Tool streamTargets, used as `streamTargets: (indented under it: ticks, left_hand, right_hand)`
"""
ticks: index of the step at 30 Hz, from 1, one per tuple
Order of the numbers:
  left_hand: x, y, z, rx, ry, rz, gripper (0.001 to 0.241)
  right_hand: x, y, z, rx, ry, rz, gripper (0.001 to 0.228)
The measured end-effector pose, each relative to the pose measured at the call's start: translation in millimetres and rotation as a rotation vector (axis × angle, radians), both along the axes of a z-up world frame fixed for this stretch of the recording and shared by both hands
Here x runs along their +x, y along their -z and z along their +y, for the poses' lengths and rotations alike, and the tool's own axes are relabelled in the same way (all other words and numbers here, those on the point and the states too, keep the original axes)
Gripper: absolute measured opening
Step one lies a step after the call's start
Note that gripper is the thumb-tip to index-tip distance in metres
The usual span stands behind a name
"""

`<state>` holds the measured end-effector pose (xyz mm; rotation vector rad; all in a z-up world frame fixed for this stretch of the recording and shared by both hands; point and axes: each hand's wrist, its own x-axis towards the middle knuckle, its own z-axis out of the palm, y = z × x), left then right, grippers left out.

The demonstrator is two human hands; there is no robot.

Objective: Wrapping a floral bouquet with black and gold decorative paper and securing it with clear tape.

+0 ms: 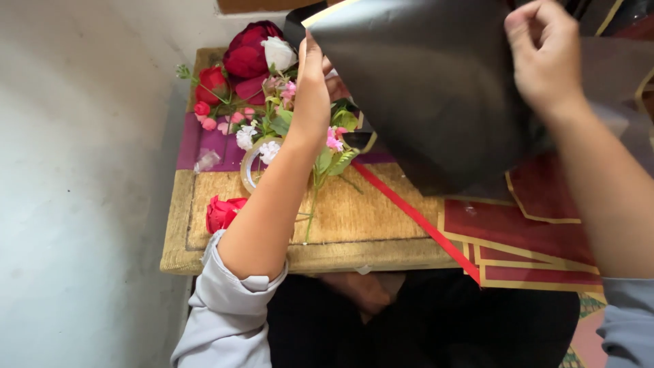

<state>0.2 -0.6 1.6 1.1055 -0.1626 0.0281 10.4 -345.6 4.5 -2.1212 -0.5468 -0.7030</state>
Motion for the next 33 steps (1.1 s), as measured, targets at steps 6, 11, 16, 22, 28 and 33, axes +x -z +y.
streamTargets:
  ticks: [6, 11, 16, 22, 28, 33]
  left_hand:
    - [5, 0, 7, 0.089, -0.173, -0.094, 0.049]
    - [-28, -30, -2, 0.981, -0.615, -0.788, 0.049]
    - [-38, -4, -31, 1.493, -0.113, -0.903, 0.082]
    - [-50, 22, -39, 1.599, 0.131, -0.918, 0.115]
    - [-44, 24, -36, 1.593, 0.193, -0.881, 0.109]
    - [-49, 19, -42, 1.518, 0.18, -0.928, 0.09]
  right_hand:
    - [-19, 9, 1, -0.006, 0.11, 0.154, 0.015]
    - [-39, 6, 14, -0.132, 0.144, 0.106, 0.017]
    - [-48, 7, 12, -0.108, 0.137, 0.221, 0.017]
    - [-51, 17, 3, -0.103, 0.103, 0.441, 0.015]
    - [-67, -2, -11, -0.202, 0.085, 0.49, 0.02]
    - [-99, -25, -20, -0.47, 0.178, 0.424, 0.024]
